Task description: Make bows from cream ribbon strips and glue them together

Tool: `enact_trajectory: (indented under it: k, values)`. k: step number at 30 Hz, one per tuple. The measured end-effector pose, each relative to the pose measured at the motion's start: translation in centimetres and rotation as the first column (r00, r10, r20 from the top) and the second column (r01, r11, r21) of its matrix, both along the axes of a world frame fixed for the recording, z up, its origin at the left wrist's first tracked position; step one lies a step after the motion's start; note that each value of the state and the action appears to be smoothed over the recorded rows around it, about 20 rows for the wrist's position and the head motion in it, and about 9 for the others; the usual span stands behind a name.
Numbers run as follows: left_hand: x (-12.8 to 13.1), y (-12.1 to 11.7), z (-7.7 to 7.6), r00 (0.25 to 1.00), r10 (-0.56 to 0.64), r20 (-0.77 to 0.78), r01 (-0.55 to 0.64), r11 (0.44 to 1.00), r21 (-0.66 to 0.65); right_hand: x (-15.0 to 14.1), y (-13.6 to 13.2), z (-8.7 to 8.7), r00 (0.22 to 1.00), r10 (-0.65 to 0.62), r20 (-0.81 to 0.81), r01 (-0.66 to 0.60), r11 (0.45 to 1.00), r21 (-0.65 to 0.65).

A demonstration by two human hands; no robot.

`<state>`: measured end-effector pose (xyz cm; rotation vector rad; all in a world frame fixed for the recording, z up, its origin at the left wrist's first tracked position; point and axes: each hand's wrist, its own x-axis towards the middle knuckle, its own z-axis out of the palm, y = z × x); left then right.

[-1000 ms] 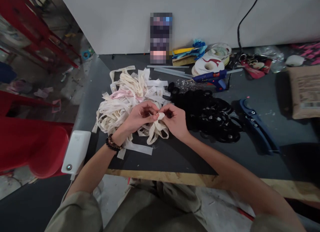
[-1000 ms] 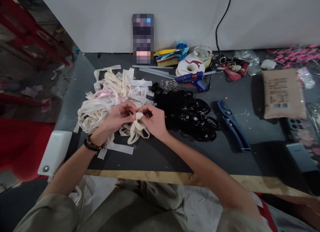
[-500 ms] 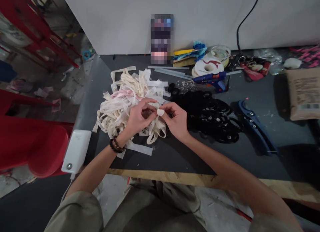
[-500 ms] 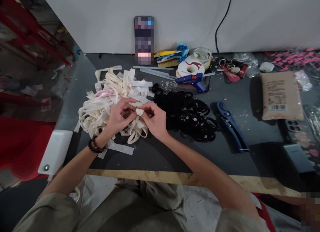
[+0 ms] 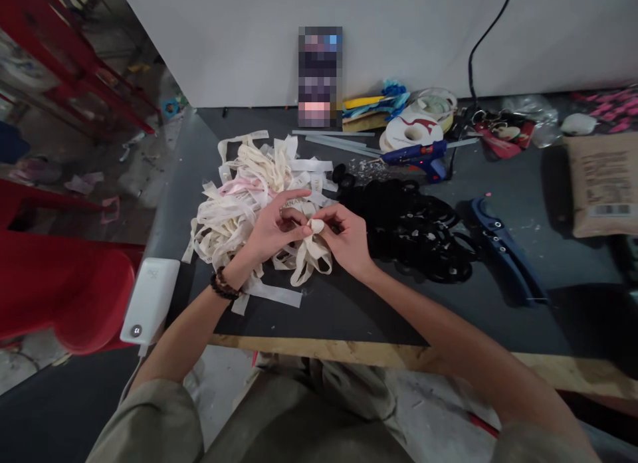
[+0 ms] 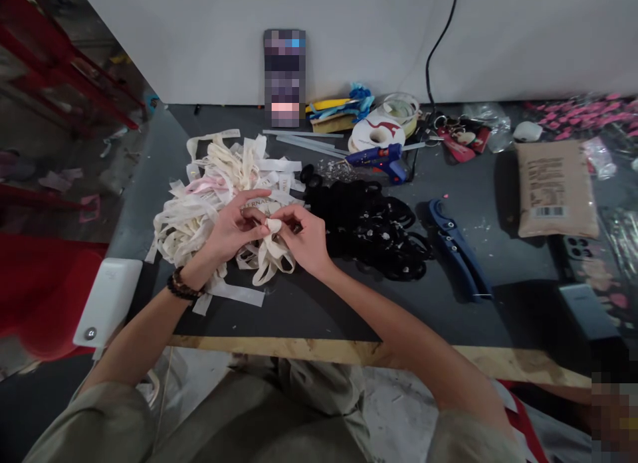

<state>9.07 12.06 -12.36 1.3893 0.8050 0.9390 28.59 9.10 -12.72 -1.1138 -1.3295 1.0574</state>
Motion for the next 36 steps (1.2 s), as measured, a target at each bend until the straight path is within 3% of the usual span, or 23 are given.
enact_trajectory:
  k: [7, 15, 22, 36]
  values:
    - [-0.07, 0.17, -0.6, 0.993, 0.09, 0.073, -0.092, 0.996, 0.017, -0.14, -0.42, -0.14, 0.998, -0.05, 0.025, 0.049, 0.998, 0.044]
    - [-0.22, 0.03, -0.63, 0.973, 0.228, -0.029, -0.223, 0.967, 0.119, -0.33, -0.35, -0.64, 0.997, -0.07, -0.02, 0.07, 0.997, 0.01]
    - [-0.02, -0.2, -0.46, 0.971, 0.229, -0.073, -0.219, 0.968, 0.126, -0.32, -0.23, -0.71, 0.994, -0.094, 0.058, 0.095, 0.996, -0.003]
    - [0.13, -0.11, -0.61, 0.979, 0.201, -0.043, -0.195, 0.973, 0.127, -0.39, -0.17, -0.57, 0.996, -0.083, 0.036, 0.084, 0.996, -0.026]
